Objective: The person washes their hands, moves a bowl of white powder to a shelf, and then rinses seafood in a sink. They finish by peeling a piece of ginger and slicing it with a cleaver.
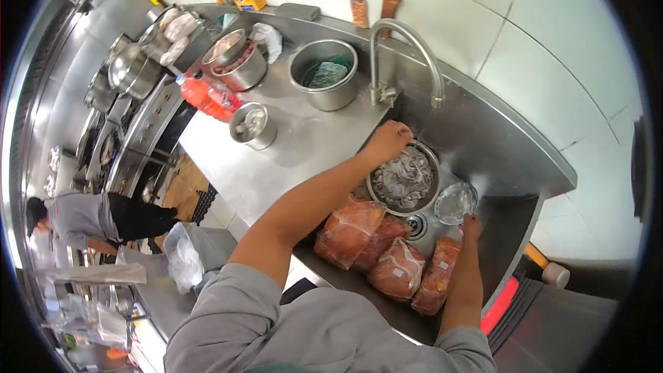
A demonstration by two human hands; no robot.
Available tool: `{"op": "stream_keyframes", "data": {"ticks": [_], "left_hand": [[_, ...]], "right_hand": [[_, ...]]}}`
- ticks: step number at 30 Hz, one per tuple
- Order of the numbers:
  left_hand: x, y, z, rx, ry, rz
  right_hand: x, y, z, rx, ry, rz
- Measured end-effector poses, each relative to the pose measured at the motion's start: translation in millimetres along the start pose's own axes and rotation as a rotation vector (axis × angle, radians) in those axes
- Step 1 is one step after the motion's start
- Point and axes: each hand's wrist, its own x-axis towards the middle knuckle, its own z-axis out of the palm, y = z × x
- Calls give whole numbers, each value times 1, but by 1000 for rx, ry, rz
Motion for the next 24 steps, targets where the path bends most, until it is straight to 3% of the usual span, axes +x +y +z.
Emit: {"op": "stream_keyframes", "data": {"ticks": [2, 5, 8, 11, 14, 17, 24], "left_hand": [[12, -15, -1, 264, 221, 326], [33, -11, -9, 454, 285, 399], [58, -23, -6, 536, 99, 94], [48, -14, 1, 726, -155, -88], [45, -40, 18, 1047, -86, 128], [50, -53, 19, 1155, -113, 209], [54, -60, 25, 1383, -187, 211]], "right_hand": [[-23, -25, -16, 89, 31, -42], [-57, -56, -28, 283, 21, -78], [-81, -87, -36, 487, -39, -79], [-103, -113, -29, 595, -143, -77], [-123, -136, -21, 670, -268, -76], [-130, -142, -6, 677, -334, -56], [-135, -153, 15, 684, -422, -70]]}}
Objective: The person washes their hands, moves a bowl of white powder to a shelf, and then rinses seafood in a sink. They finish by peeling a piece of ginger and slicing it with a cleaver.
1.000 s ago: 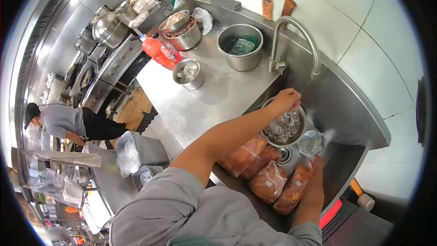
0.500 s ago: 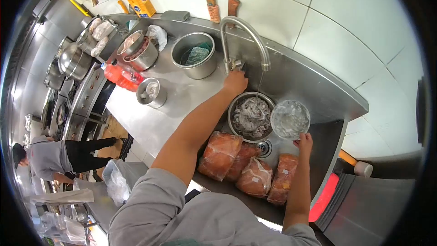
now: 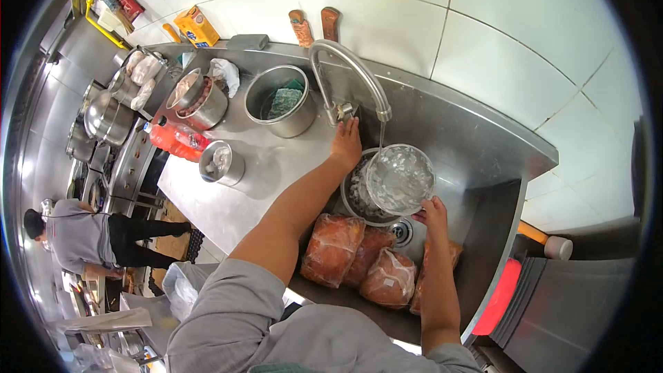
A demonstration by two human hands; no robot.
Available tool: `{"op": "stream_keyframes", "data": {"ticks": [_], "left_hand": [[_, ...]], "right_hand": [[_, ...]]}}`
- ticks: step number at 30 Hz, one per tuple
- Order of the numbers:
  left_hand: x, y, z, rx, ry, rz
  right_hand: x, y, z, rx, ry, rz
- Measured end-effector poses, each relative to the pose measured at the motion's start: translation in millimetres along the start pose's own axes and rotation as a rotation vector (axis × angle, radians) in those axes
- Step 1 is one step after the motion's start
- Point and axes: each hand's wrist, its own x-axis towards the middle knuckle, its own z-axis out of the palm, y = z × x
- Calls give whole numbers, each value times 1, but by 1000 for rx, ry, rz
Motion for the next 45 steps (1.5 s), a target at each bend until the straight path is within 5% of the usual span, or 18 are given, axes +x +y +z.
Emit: {"op": "stream_keyframes", "data": {"ticks": [8, 23, 38, 45], "left_hand": [[8, 14, -30, 121, -119, -77], [9, -44, -57, -56, 375, 183], [28, -60, -81, -272, 235, -119], [1, -49, -83, -387, 258, -88]], "right_hand": [[-5, -8, 18, 8, -22, 57], [-13, -6, 25, 59, 0, 51], [-7, 12, 26, 50, -41, 52], [10, 65, -56, -532, 185, -35]]}}
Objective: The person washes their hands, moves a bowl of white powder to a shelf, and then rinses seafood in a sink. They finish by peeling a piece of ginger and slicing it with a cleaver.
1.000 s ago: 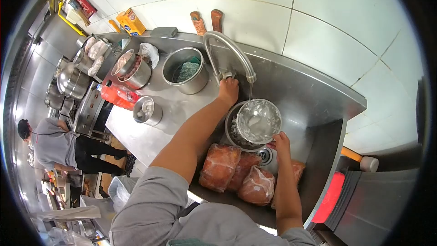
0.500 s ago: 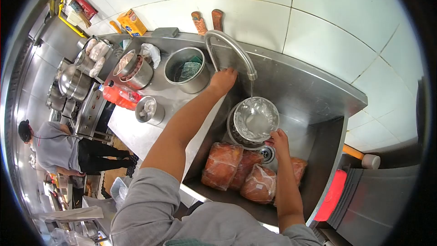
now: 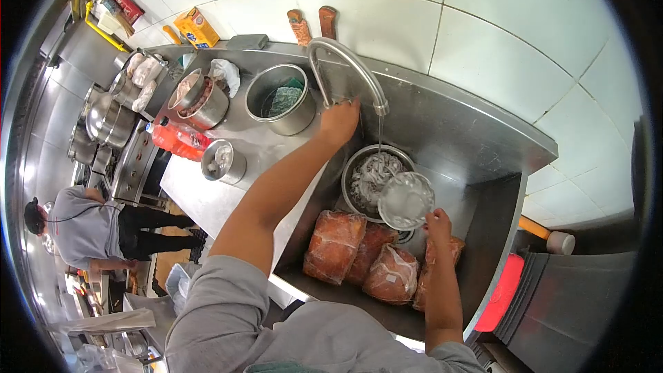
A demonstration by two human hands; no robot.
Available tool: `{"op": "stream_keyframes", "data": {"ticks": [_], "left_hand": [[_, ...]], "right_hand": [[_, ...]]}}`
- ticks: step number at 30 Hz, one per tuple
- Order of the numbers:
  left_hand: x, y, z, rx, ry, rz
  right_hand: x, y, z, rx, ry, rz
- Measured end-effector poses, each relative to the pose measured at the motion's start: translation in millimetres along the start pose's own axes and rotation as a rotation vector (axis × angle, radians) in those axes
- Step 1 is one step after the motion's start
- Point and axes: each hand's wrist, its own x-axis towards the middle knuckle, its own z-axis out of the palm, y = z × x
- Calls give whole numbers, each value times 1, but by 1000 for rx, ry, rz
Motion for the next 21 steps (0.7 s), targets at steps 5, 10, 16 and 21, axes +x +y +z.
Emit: {"op": "stream_keyframes", "data": {"ticks": [5, 10, 16, 21], "left_hand": [[-94, 0, 11, -195, 181, 22], [-193, -43, 26, -237, 108, -93], [-256, -32, 26, -255, 38, -247], [-258, -33, 31, -232, 91, -303]], "right_hand": [[8, 15, -45, -294, -37, 99], [11, -41, -39, -663, 122, -213], [0, -197, 114, -23, -458, -449], [98, -238, 224, 158, 99, -581]]}}
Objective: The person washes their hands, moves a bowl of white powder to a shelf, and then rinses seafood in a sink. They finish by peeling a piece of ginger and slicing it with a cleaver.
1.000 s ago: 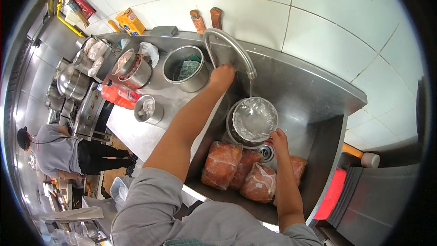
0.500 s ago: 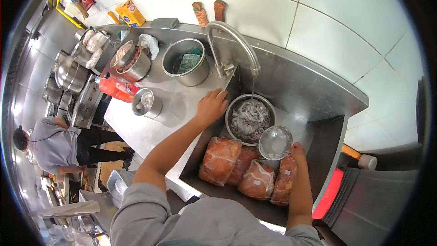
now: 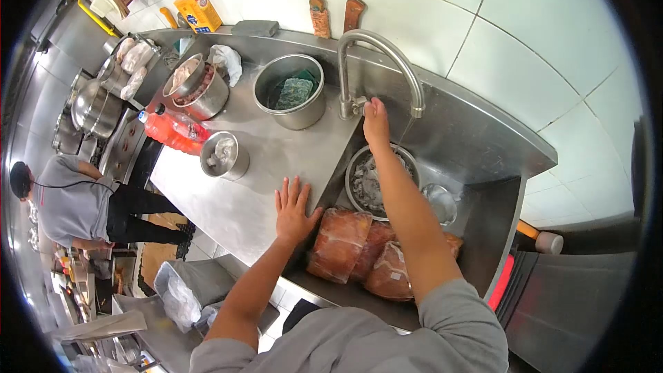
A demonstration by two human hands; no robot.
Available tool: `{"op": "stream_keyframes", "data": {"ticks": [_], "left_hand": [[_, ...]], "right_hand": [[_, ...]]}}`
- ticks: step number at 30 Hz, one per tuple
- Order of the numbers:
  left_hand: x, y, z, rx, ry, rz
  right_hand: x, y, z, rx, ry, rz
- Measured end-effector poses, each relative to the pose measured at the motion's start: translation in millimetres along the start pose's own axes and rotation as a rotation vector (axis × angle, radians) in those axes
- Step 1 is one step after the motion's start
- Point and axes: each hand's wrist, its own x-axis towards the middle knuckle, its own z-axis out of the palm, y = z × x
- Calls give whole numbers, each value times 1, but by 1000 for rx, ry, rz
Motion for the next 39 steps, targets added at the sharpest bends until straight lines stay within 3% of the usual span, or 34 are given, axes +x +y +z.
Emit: {"op": "stream_keyframes", "data": {"ticks": [2, 6, 12, 15, 18, 22, 26, 29, 33, 36, 39], "left_hand": [[0, 2, -4, 2, 18, 0], [1, 0, -5, -38, 25, 0], [0, 2, -8, -57, 22, 4], [-2, 4, -9, -49, 19, 1], [0, 3, -6, -38, 28, 11], [1, 4, -4, -28, 26, 20], [1, 4, -4, -64, 4, 13], [2, 3, -3, -69, 8, 16], [-1, 1, -3, -48, -3, 12], [0, 1, -3, -61, -1, 19], [2, -2, -2, -59, -9, 29]], "right_hand": [[18, 1, 14, 72, -3, 146], [34, 15, 0, 204, -347, 290], [36, 7, -14, 287, -77, 454], [27, 14, -30, 334, -124, 436], [9, 34, -38, 640, -154, 594], [-7, 23, -39, 570, -341, 616], [-9, -5, -7, 168, -34, 238], [5, 7, 8, -90, 0, 62], [16, 33, 15, -99, 19, -91], [10, 14, -6, 27, -68, 134], [5, 7, -4, -94, 14, -165]]}}
